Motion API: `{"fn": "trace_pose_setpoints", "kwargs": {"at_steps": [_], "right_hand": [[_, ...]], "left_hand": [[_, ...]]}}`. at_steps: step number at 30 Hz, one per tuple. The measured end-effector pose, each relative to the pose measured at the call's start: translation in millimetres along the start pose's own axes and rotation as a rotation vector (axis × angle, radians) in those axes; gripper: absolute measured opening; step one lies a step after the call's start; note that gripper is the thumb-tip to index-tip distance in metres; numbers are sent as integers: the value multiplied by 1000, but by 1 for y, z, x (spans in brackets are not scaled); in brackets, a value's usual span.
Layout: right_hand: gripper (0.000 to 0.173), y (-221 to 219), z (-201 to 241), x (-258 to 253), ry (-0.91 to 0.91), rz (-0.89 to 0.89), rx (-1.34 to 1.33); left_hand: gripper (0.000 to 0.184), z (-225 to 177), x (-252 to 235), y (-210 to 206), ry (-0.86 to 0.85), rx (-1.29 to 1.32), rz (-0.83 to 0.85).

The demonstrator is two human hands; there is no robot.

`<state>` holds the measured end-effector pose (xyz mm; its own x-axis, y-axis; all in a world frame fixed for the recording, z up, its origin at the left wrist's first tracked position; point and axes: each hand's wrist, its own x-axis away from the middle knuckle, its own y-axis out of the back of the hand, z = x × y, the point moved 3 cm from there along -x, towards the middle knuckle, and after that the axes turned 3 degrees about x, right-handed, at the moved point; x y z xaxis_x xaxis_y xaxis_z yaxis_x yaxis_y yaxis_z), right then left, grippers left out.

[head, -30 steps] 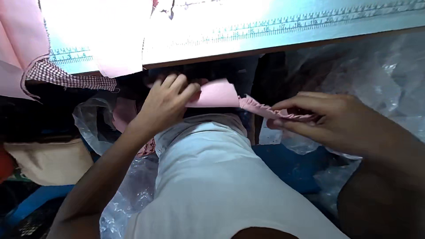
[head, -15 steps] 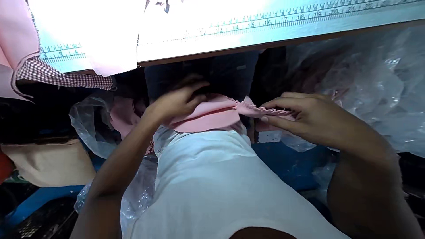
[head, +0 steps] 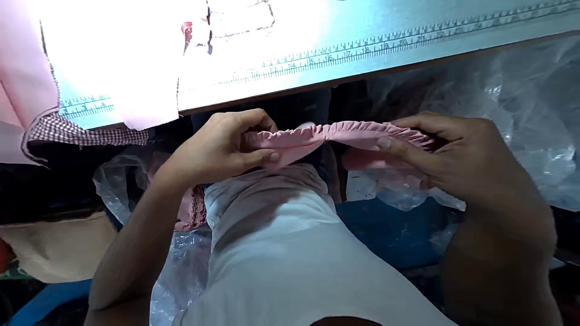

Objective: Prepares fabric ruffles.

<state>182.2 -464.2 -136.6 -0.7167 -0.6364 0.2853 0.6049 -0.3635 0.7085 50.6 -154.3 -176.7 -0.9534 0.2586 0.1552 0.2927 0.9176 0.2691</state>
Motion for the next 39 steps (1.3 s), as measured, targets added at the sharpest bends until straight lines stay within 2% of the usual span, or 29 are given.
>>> {"fn": "trace_pose_setpoints", "kwargs": {"at_steps": [4, 10, 12, 16, 18, 20, 22, 24, 25, 27, 29, 31, 32, 33, 35, 37, 39], "right_hand": [[27, 3, 12, -7, 37, -14, -81], [21, -2, 27, -13, 44, -10, -218], [19, -6, 33, -14, 50, -24, -285], [21, -17, 43, -17, 64, -119, -262], [24, -30, 54, -16, 86, -168, -262], [31, -50, 71, -13, 126, -171, -298], [43, -71, 83, -11, 181, -118, -385], [61, -81, 83, -11, 202, -75, -445], [65, -84, 82, -12, 210, -76, -430], [53, -86, 85, -15, 267, -83, -342], [40, -83, 95, -19, 389, -8, -256], [34, -80, 113, -27, 556, 175, -218], [33, -82, 124, -32, 643, 268, -205], [33, -85, 135, -38, 719, 348, -186], [38, -102, 160, -50, 831, 462, -90], [37, -131, 184, -63, 901, 508, 57], [29, -172, 211, -75, 957, 549, 125]], "left_hand": [[17, -7, 5, 11, 6, 131, -69], [14, -16, 8, 18, -53, 146, -196], [17, -19, 11, 15, -51, 28, -310], [21, -50, 19, -7, 15, -507, -647], [23, -68, 19, -25, 53, -618, -725], [27, -74, 13, -46, 23, -550, -704], [34, -69, 10, -58, -42, -315, -597], [44, -63, 17, -57, -67, -60, -480], [45, -60, 22, -54, -69, -2, -451], [42, -57, 32, -48, -87, -89, -497], [40, -58, 44, -35, -88, -345, -601], [59, -58, 64, -14, -125, -505, -585], [60, -58, 78, -4, -130, -553, -537], [50, -57, 94, 4, -127, -574, -497], [24, -58, 128, 16, -32, -584, -426], [23, -53, 165, 24, 115, -566, -419], [24, -37, 207, 29, 279, -617, -518]]}}
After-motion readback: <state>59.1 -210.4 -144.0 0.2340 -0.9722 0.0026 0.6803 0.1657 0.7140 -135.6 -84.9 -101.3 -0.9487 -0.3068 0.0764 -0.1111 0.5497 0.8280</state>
